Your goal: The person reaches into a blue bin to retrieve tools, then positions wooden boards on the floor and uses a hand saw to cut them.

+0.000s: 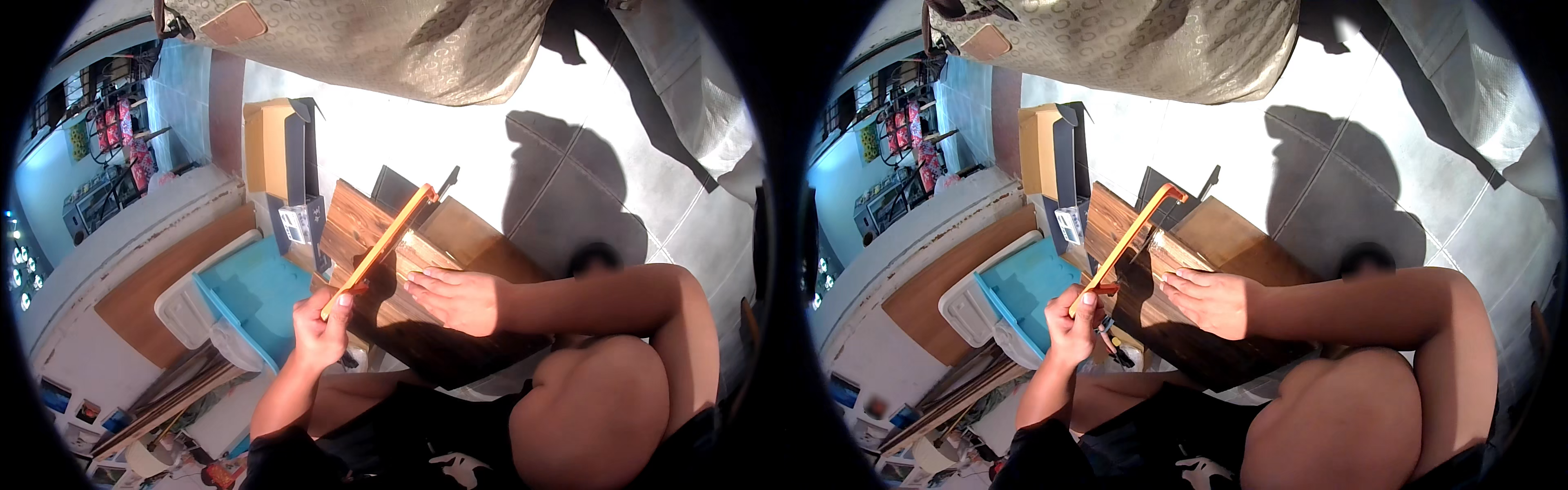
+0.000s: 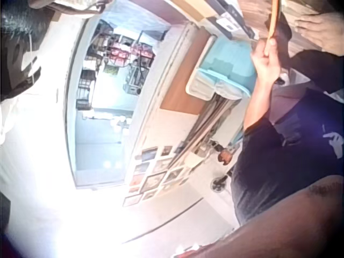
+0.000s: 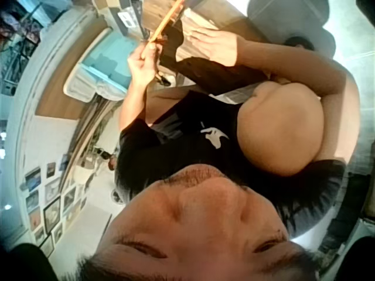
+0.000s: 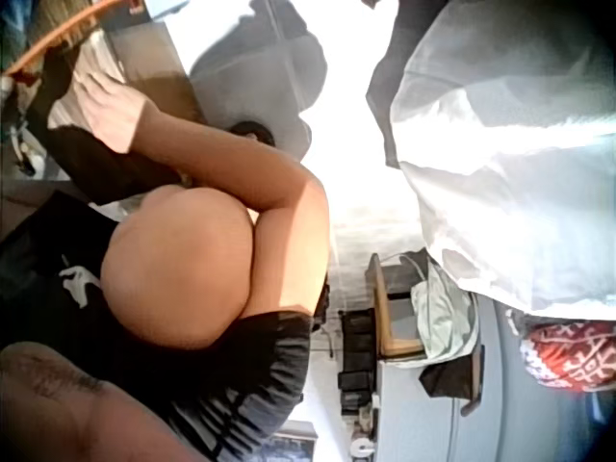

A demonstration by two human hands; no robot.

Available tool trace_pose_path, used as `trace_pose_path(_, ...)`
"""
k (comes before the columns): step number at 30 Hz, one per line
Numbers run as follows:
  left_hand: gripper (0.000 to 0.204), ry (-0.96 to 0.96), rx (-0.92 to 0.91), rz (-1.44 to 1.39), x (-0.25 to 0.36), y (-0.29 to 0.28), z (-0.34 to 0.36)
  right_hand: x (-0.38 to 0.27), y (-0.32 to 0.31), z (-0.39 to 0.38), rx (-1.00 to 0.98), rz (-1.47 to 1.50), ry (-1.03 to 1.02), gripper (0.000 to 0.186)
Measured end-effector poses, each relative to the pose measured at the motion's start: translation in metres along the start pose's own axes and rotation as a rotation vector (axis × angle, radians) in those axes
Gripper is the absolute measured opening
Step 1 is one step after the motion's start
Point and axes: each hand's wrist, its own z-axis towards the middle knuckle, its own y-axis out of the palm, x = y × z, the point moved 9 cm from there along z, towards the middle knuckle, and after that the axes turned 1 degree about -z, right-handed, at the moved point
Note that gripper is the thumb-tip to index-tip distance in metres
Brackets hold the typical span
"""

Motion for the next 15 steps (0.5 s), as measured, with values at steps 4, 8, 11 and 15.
trace_pose_path(4,0.037,-0.062,0.006,-0.087,-0.010,0.001,0.002,-0.001,0.005,-0.005,0.074,0.062,-0.003,0.049)
trace_pose_path(8,0.037,-0.103,-0.008,-0.173,-0.016,0.003,0.002,0.001,0.002,-0.009,0.135,0.156,0.012,0.040)
trace_pose_path(11,0.033,-0.180,0.022,-0.343,-0.021,0.001,0.002,0.003,0.004,-0.011,0.160,0.184,0.041,0.037)
trace_pose_path(15,0.035,-0.241,0.009,-0.367,-0.027,0.003,0.002,0.003,0.005,-0.011,0.169,0.202,0.044,0.036)
